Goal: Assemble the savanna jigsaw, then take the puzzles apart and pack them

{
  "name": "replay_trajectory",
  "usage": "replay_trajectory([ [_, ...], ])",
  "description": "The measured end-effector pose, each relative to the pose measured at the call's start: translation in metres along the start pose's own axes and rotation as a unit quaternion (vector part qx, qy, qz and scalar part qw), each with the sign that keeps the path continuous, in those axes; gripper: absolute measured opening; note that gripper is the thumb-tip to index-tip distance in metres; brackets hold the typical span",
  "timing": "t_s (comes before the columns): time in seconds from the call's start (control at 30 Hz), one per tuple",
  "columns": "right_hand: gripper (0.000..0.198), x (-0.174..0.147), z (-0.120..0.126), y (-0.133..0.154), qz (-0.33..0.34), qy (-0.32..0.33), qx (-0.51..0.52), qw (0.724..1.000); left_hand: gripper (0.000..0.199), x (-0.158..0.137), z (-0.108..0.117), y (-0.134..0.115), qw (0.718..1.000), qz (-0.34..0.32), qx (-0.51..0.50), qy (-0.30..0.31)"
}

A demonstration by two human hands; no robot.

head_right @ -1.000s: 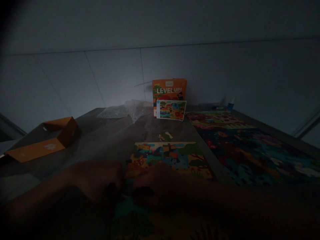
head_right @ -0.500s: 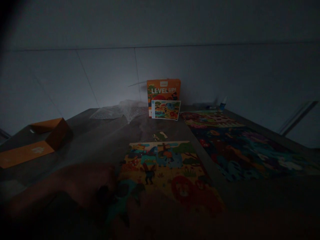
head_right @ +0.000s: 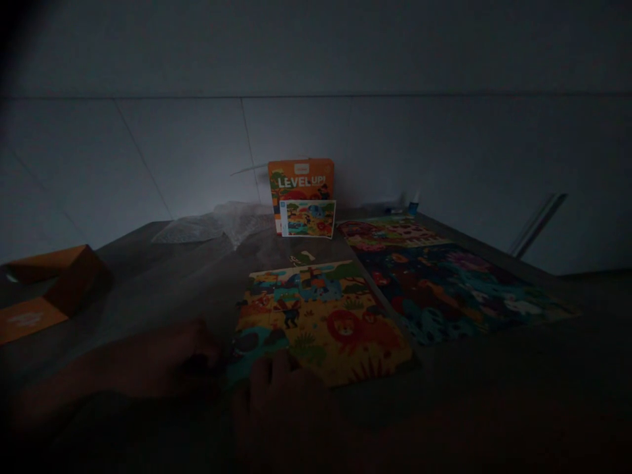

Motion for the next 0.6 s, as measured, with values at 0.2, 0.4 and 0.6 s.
replay_trajectory([
  [0.2, 0.015, 0.001, -0.007, -0.008, -0.041, 0.022, 0.0, 0.999, 0.026, 0.002, 0.004, 0.005, 0.999, 0.027, 0.015, -0.02],
  [0.4, 0.012, 0.01, -0.009, -0.022, -0.069, 0.115, -0.007, 0.991, 0.027, 0.005, 0.002, 0.01, 0.999, 0.024, 0.007, -0.03],
  [0.6, 0.02, 0.019, -0.006, -0.115, -0.11, 0.236, 0.112, 0.959, 0.024, 0.007, 0.002, 0.015, 0.999, 0.029, -0.008, -0.043],
])
Point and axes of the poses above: each hand's wrist, its own x-axis towards the middle knuckle, its own z-axis out of the back of the hand, y = z × x, the point moved 9 cm from there along x, towards the middle knuckle, and after that the axes turned 2 degrees about -y, right-handed, at the moved point
